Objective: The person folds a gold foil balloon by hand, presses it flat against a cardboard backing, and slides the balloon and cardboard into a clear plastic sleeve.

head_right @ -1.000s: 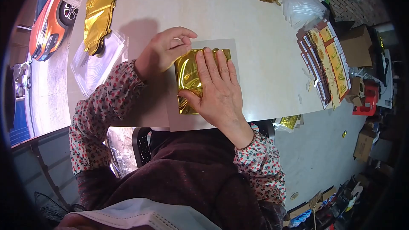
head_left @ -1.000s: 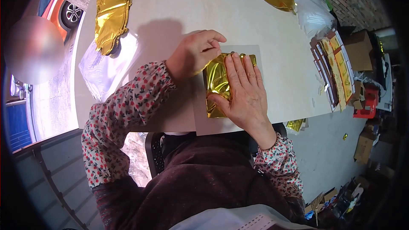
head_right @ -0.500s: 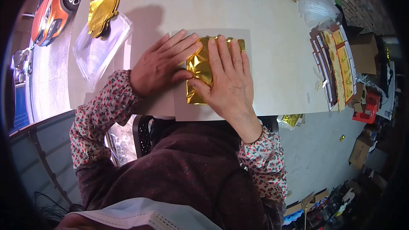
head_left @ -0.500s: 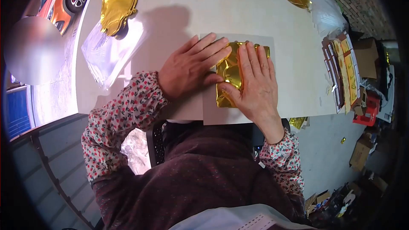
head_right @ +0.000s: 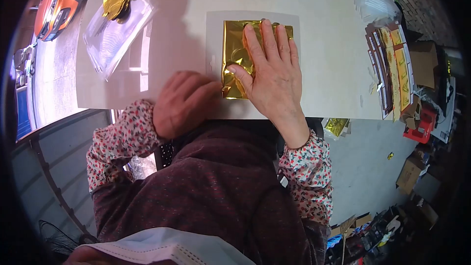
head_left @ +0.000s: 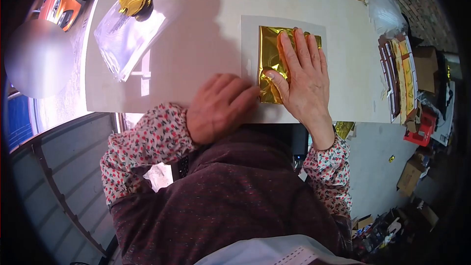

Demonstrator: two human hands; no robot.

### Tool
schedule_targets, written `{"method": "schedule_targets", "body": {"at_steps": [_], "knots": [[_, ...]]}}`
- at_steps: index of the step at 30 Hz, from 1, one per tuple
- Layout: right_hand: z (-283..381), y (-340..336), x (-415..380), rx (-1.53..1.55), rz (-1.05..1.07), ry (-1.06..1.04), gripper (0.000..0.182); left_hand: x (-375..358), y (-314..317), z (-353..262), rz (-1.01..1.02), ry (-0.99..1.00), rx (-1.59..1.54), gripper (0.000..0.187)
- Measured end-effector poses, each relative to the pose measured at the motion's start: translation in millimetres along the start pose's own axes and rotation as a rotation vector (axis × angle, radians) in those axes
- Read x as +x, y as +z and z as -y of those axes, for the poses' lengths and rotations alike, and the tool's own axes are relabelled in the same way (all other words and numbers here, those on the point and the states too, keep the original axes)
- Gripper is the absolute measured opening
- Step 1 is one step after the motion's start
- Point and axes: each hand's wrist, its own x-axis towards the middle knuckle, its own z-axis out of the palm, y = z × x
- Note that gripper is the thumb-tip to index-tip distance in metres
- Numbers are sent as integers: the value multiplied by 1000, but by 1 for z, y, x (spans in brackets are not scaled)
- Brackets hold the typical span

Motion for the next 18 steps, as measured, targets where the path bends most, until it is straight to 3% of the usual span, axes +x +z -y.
{"method": "schedule_targets", "body": {"at_steps": [3, 9, 12, 18], "knots": [[-1, 1, -1, -12, -2, 0, 71, -6, 15, -16, -101, -7, -24, 45], [2, 0, 0, -22, -13, -14, 71, -22, 15, -20, -68, 60, 108, 42], [2, 0, -1, -12, -22, -16, 70, -27, 18, -18, -102, 102, 136, 50], [2, 1, 0, -16, -29, -20, 69, -31, 24, -22, 86, 10, 178, 67]]}}
